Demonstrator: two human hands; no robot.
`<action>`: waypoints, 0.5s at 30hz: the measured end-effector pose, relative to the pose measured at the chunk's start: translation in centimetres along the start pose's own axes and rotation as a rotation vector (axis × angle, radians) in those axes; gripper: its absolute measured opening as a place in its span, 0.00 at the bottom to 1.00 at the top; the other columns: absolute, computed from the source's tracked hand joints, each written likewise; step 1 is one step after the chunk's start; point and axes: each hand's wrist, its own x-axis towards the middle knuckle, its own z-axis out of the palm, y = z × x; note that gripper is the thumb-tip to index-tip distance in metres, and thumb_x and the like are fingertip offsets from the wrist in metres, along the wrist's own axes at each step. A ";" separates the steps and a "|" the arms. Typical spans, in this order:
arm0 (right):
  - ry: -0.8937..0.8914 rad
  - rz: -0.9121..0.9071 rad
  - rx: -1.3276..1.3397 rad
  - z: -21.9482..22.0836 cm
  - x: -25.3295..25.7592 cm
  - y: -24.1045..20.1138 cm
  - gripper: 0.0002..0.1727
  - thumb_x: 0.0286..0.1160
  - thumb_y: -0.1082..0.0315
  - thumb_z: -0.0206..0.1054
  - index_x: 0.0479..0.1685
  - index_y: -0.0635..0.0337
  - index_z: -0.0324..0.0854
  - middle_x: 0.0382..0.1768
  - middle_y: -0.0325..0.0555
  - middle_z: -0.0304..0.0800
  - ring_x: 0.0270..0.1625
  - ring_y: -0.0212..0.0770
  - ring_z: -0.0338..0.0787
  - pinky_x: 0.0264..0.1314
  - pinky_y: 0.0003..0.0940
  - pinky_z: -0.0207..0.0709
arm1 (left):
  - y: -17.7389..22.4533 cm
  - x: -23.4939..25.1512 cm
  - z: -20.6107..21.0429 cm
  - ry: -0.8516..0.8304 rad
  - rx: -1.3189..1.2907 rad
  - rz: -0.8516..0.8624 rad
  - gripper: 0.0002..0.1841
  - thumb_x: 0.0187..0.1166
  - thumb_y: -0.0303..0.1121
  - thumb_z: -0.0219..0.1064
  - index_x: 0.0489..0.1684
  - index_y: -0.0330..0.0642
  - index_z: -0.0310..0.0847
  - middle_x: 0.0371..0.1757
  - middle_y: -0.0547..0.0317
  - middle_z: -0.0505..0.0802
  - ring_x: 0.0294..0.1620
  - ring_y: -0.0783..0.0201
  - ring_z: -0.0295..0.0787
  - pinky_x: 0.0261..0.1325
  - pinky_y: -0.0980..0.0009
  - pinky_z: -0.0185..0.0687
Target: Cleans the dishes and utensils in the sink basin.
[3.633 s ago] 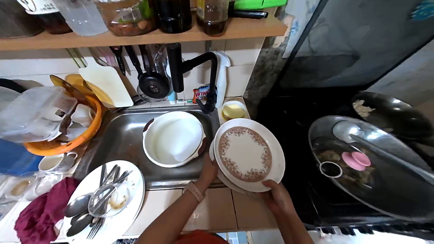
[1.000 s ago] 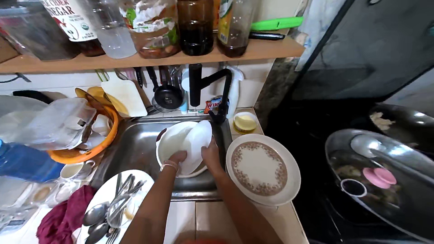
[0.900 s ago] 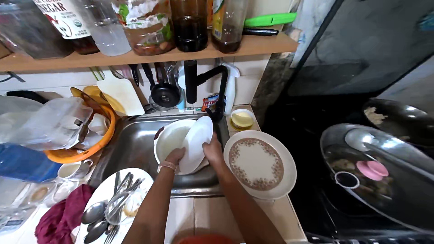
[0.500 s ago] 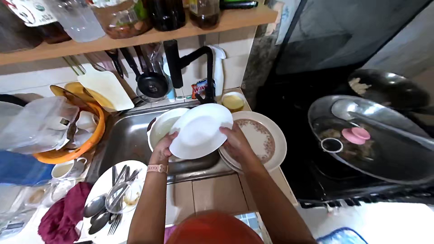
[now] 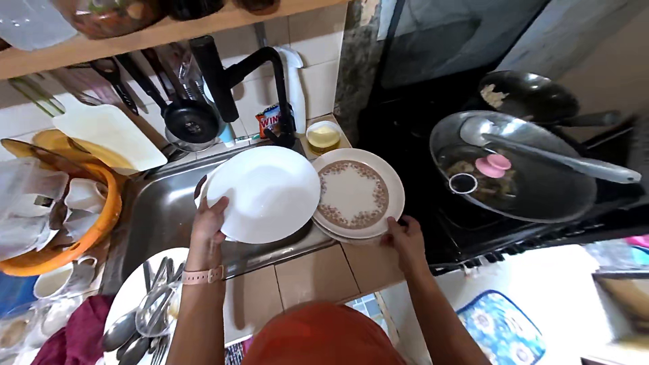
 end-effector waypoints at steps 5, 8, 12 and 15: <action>-0.137 0.322 0.311 1.8 -0.1 -0.9 0.27 0.92 0.52 0.56 0.74 0.67 0.64 0.37 0.56 0.87 0.29 0.44 0.91 0.31 0.38 0.88 | 0.2 -0.8 -0.9 0.063 0.104 0.089 0.24 0.88 0.24 0.57 0.82 0.35 0.59 0.54 0.52 0.86 0.41 0.74 0.89 0.43 0.75 0.89; -0.150 0.355 0.336 2.4 0.5 -1.0 0.30 0.88 0.56 0.63 0.82 0.61 0.61 0.52 0.60 0.87 0.39 0.47 0.93 0.36 0.38 0.89 | 0.4 -1.0 -2.0 0.076 0.159 0.114 0.24 0.88 0.25 0.58 0.82 0.35 0.59 0.56 0.51 0.86 0.41 0.75 0.88 0.43 0.76 0.88; -0.128 0.334 0.272 2.7 0.2 -1.5 0.33 0.84 0.75 0.62 0.86 0.59 0.52 0.46 0.59 0.84 0.30 0.43 0.90 0.30 0.34 0.87 | 0.4 -1.3 -2.7 0.077 0.169 0.130 0.26 0.88 0.25 0.58 0.84 0.33 0.58 0.58 0.50 0.85 0.43 0.75 0.88 0.46 0.76 0.87; -0.114 0.344 0.277 2.9 0.2 -1.9 0.33 0.83 0.78 0.57 0.86 0.57 0.51 0.41 0.58 0.83 0.26 0.43 0.88 0.25 0.34 0.85 | 0.1 -1.3 -3.1 0.083 0.117 0.139 0.25 0.87 0.23 0.58 0.83 0.33 0.58 0.57 0.50 0.85 0.43 0.75 0.89 0.45 0.76 0.88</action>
